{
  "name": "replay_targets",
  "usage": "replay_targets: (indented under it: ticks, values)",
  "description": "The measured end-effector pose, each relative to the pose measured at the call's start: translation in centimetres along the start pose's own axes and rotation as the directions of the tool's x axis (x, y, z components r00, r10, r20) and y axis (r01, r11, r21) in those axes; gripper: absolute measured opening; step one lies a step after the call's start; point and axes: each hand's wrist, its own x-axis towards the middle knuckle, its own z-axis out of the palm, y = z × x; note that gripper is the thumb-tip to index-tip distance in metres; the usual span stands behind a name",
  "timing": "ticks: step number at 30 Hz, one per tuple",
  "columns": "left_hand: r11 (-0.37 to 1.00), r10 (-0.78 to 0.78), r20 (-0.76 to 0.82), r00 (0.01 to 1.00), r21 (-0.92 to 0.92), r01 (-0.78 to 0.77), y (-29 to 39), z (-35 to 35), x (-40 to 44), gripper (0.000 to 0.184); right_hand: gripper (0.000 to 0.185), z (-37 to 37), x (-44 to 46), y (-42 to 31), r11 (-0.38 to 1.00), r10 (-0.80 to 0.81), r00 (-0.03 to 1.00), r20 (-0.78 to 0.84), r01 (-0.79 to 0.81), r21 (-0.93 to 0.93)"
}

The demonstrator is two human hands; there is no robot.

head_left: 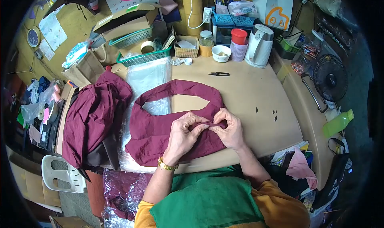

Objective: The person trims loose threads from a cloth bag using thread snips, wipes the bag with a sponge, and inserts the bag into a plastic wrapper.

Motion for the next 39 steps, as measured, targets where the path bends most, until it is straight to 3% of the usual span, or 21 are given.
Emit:
replay_targets:
  ticks: [2, 5, 7, 8, 10, 12, 14, 16, 18, 19, 21, 22, 23, 26, 28, 31, 32, 34, 36, 37, 39]
  values:
    - [1.0, 0.024, -0.012, 1.0, 0.02, -0.024, 0.1, 0.0, 0.1, 0.005, 0.03, 0.0, -0.1, 0.5, 1.0, -0.013, 1.0, -0.016, 0.013, 0.017]
    - [0.999, 0.005, -0.036, 0.999, 0.053, -0.003, 0.0, 0.1, 0.3, 0.01, 0.027, -0.2, -0.3, 0.7, 0.987, -0.098, 0.995, 0.016, 0.099, -0.125]
    - [0.998, -0.043, -0.084, 0.996, 0.045, 0.047, -0.4, 0.2, 0.3, 0.014, 0.026, 0.3, -0.4, -0.2, 0.898, -0.28, 0.952, -0.121, 0.215, -0.384]
    - [0.998, -0.049, -0.118, 0.992, 0.024, 0.052, -0.7, 0.2, 0.4, 0.015, 0.026, 0.3, -0.8, 0.1, 0.897, -0.277, 0.953, -0.122, 0.211, -0.388]
    - [0.996, -0.051, -0.15, 0.987, -0.081, 0.039, -1.3, 0.1, 0.6, 0.014, 0.038, -0.2, -2.6, 1.1, 0.996, 0.089, 0.939, -0.332, -0.088, 0.018]
    - [0.996, -0.045, -0.16, 0.986, -0.082, 0.032, -1.4, -0.2, 0.9, 0.014, 0.045, -1.6, -4.3, 1.5, 0.98, 0.192, 0.951, -0.24, -0.175, 0.092]
    - [0.994, -0.072, -0.138, 0.988, -0.093, 0.059, -0.7, -0.4, 1.2, 0.013, 0.048, -2.3, -5.7, 1.4, 0.907, 0.415, 0.907, 0.068, -0.418, 0.043]
    - [0.997, -0.066, -0.129, 0.989, -0.035, 0.062, 0.4, -0.3, 1.5, 0.01, 0.044, -1.5, -6.4, 1.8, 0.888, 0.439, 0.887, 0.143, -0.452, 0.079]
    - [0.998, -0.033, -0.141, 0.989, -0.052, 0.026, -0.3, -0.1, 1.6, 0.008, 0.038, -1.1, -6.3, 1.8, 0.723, 0.523, 0.842, 0.133, -0.521, 0.454]
    - [0.998, 0.004, -0.161, 0.987, -0.064, -0.015, -0.7, -0.1, 1.7, 0.006, 0.036, -1.2, -6.4, 2.3, 0.639, 0.54, 0.835, 0.111, -0.492, 0.592]
    - [0.99, 0.064, -0.236, 0.97, -0.11, -0.093, -0.2, -0.1, 2.6, 0.005, 0.033, -1.7, -6.6, 3.1, 0.653, 0.522, 0.844, 0.128, -0.491, 0.576]
    - [0.998, 0.032, -0.23, 0.973, 0.053, -0.02, 0.5, -0.9, 2.7, 0.011, 0.03, -1.9, -6.6, 3.3, 0.669, 0.502, 0.852, 0.148, -0.491, 0.558]
    - [0.998, 0.056, -0.232, 0.971, 0.024, -0.052, 0.6, -0.9, 3.0, 0.015, 0.03, -2.0, -6.4, 2.9, 0.67, 0.502, 0.852, 0.148, -0.492, 0.557]
    - [0.997, 0.049, -0.188, 0.981, -0.051, -0.06, 0.1, -0.8, 3.2, 0.019, 0.032, -1.7, -6.0, 1.7, 0.583, 0.605, 0.766, 0.215, -0.611, 0.536]
    - [0.995, 0.023, -0.135, 0.991, -0.095, -0.036, -0.2, -0.6, 3.1, 0.02, 0.024, -1.4, -5.3, 1.5, 0.476, 0.651, 0.709, 0.272, -0.66, 0.581]
    - [0.999, -0.003, -0.087, 0.996, -0.032, 0.0, -0.4, -0.4, 2.8, 0.019, 0.016, -0.3, -4.7, 3.8, 0.396, 0.562, 0.771, 0.298, -0.567, 0.722]
    - [1.0, 0.01, -0.138, 0.99, -0.018, -0.012, -0.7, -0.5, 2.9, 0.019, 0.016, -0.4, -4.5, 3.8, 0.393, 0.562, 0.771, 0.3, -0.568, 0.723]
    - [0.999, 0.038, -0.264, 0.964, 0.028, -0.031, -2.1, -0.8, 3.2, 0.017, 0.009, -0.9, -4.1, 3.6, 0.22, 0.495, 0.759, 0.423, -0.58, 0.785]
    - [0.799, 0.461, -0.351, 0.815, 0.564, -0.209, -1.1, -1.7, 3.8, 0.017, 0.009, -0.7, -4.2, 3.1, 0.166, 0.531, 0.724, 0.44, -0.598, 0.784]
    - [0.714, 0.581, -0.341, 0.739, 0.649, -0.262, 0.3, -1.8, 3.6, 0.016, 0.008, -0.6, -4.0, 3.0, 0.118, 0.565, 0.692, 0.449, -0.606, 0.787]
    - [0.72, 0.548, -0.104, 0.83, 0.564, -0.404, 1.6, -1.2, 1.5, 0.022, 0.009, -0.4, -4.0, 2.7, 0.202, 0.55, 0.724, 0.415, -0.598, 0.776]
